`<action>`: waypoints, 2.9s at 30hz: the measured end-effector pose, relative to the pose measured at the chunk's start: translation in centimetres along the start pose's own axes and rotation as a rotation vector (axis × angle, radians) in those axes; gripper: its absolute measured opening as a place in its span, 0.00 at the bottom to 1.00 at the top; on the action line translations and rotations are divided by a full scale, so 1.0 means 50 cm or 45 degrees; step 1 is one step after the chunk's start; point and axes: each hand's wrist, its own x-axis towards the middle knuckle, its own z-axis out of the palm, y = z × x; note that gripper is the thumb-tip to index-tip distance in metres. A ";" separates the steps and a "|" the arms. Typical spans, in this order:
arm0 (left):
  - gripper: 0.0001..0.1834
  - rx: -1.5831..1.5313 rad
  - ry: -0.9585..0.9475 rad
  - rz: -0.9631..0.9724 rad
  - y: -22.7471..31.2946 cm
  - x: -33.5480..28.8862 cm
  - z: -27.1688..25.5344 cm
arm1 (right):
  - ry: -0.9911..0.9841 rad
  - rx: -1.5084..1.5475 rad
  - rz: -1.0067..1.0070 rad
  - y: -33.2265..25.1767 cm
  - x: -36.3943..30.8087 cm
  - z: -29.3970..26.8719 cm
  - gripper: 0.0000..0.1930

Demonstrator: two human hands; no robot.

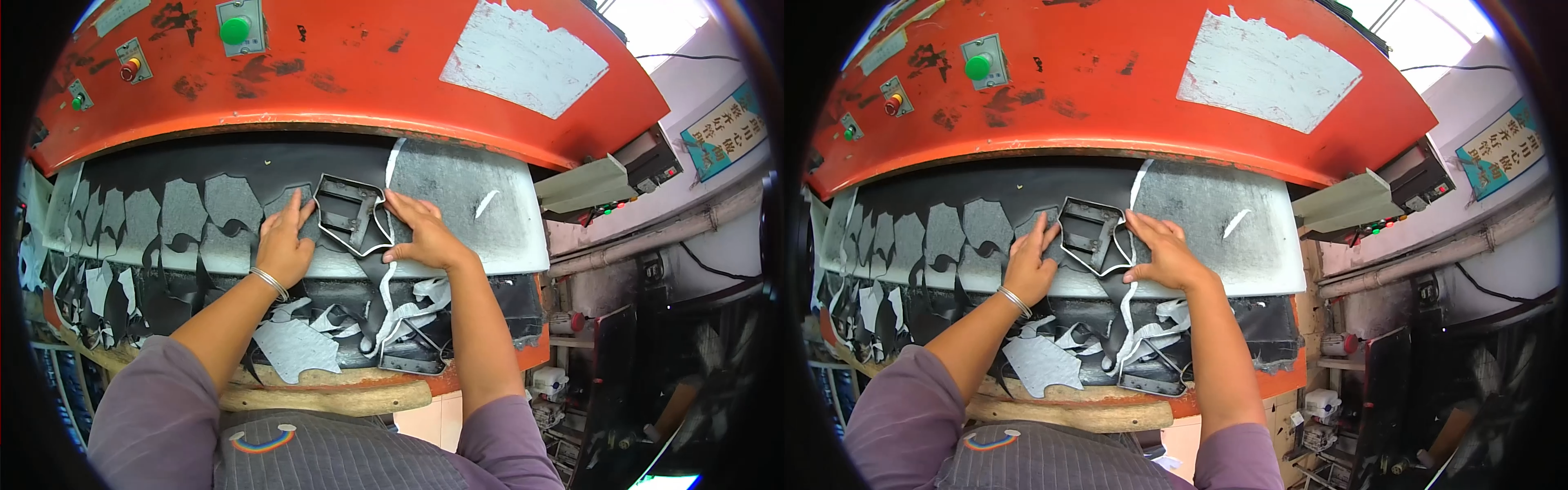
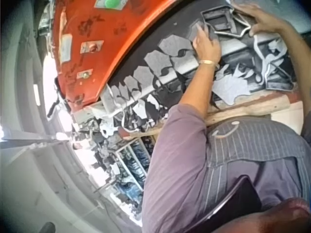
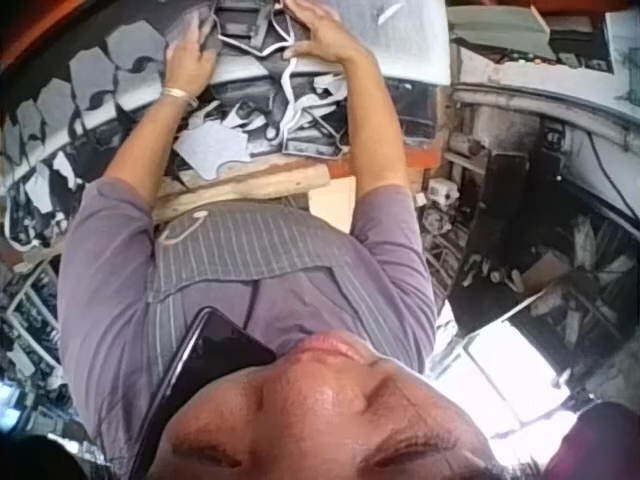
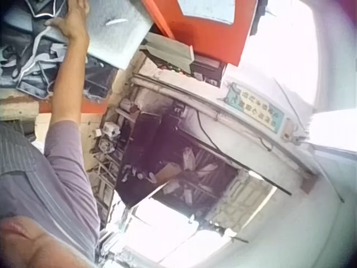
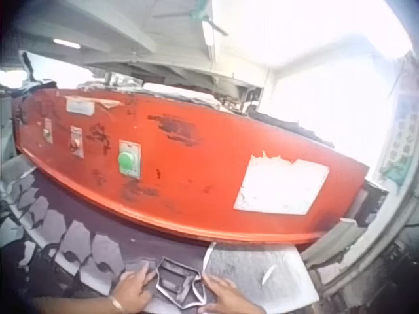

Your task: Using a hydraulic press with a metal die to cut shapes out of flat shoe material.

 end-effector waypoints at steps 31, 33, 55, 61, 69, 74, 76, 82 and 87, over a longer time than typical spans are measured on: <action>0.20 -0.681 1.099 -0.061 -0.311 -0.160 -0.446 | 0.418 0.209 0.279 -0.434 -0.037 0.122 0.38; 0.23 -0.558 1.549 -0.228 -0.384 -0.150 -0.619 | 0.454 0.201 0.153 -0.577 0.021 0.111 0.35; 0.20 -0.189 -0.198 0.507 -0.068 -0.383 -0.297 | -0.055 -0.374 -0.031 -0.656 -0.223 0.353 0.34; 0.38 0.036 -0.574 0.184 -0.051 -0.348 -0.210 | 0.072 -0.413 0.066 -0.632 -0.212 0.353 0.27; 0.32 0.063 -0.491 0.400 -0.127 -0.404 -0.156 | -0.113 -0.267 -0.067 -0.588 -0.202 0.388 0.24; 0.22 0.376 -0.628 0.456 -0.081 -0.383 -0.182 | 0.060 -0.303 -0.008 -0.498 -0.070 0.239 0.21; 0.20 0.274 -0.839 0.262 -0.018 -0.353 -0.222 | 0.403 -0.548 -0.146 -0.420 -0.020 0.211 0.22; 0.14 -1.488 -0.514 -0.587 0.016 -0.267 -0.181 | 0.284 -0.927 -0.054 -0.297 0.054 0.165 0.20; 0.19 -2.092 -0.195 -0.862 0.036 -0.238 -0.133 | 0.340 -0.919 -0.232 -0.239 0.025 0.139 0.23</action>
